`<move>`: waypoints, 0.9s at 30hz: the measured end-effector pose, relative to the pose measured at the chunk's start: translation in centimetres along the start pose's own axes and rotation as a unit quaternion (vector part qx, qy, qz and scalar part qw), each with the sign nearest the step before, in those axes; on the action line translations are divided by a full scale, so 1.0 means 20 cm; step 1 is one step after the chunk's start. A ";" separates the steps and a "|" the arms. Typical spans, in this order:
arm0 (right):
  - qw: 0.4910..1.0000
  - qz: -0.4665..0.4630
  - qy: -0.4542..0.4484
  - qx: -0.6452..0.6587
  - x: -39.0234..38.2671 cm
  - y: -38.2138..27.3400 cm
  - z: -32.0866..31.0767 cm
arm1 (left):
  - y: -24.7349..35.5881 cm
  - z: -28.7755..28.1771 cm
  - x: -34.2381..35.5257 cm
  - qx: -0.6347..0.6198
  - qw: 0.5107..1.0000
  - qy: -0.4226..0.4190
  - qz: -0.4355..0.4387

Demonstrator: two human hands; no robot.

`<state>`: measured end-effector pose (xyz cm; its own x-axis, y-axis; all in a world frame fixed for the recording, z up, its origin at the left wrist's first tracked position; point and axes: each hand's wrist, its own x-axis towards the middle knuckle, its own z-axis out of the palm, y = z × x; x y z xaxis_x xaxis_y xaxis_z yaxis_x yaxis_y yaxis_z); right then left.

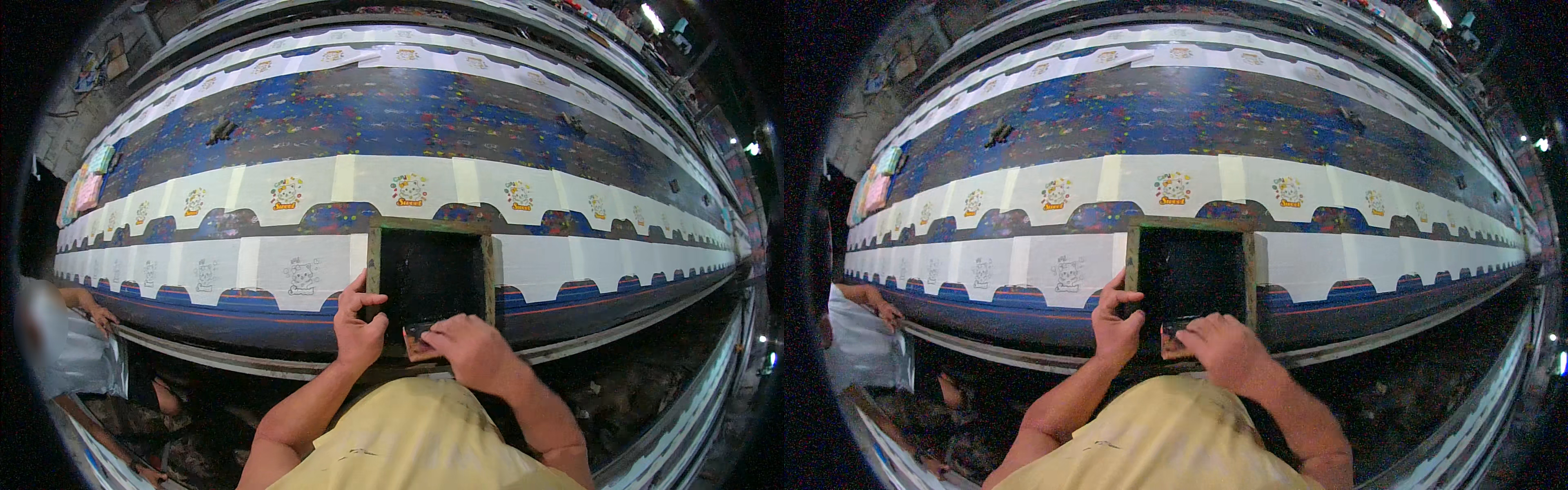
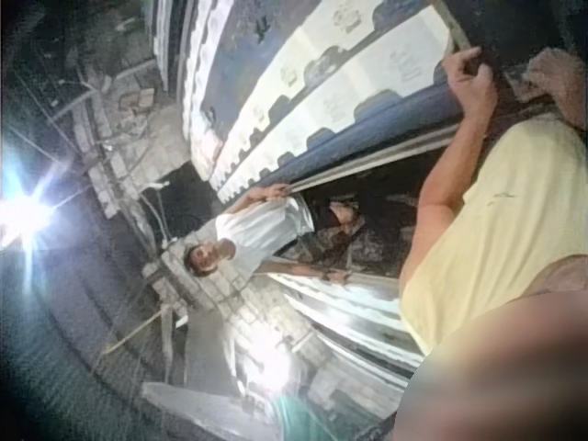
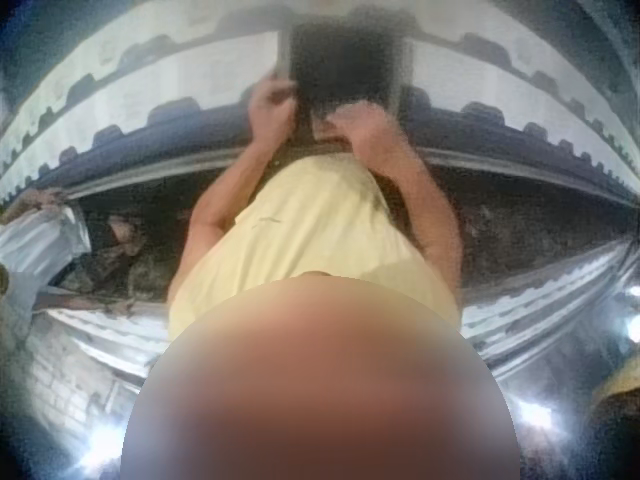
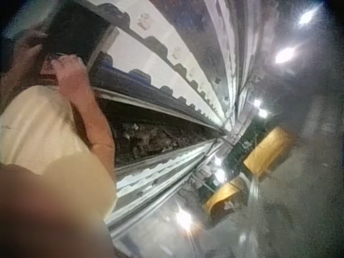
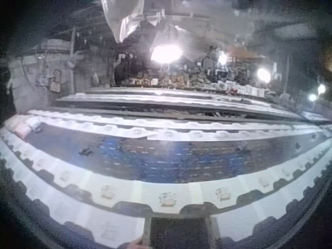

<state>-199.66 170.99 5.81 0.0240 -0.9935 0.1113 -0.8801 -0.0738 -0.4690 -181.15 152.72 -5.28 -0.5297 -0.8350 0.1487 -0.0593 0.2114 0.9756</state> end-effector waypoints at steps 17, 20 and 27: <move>0.994 0.047 0.102 0.004 0.56 0.42 -0.14 | 0.04 -0.05 0.04 -0.002 0.999 -0.040 -0.020; 0.995 0.051 0.086 -0.027 0.46 0.32 -0.06 | 0.03 -0.05 0.04 0.025 0.999 -0.039 -0.009; 0.994 0.065 0.078 -0.046 0.12 -0.04 0.09 | 0.04 -0.04 0.03 0.023 0.999 -0.026 -0.002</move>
<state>-198.04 168.48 4.91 -0.1611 -0.9679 0.1932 -0.9110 0.0705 -0.4063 -180.83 152.05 -4.29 -0.5730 -0.8083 0.1354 -0.1002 0.2331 0.9673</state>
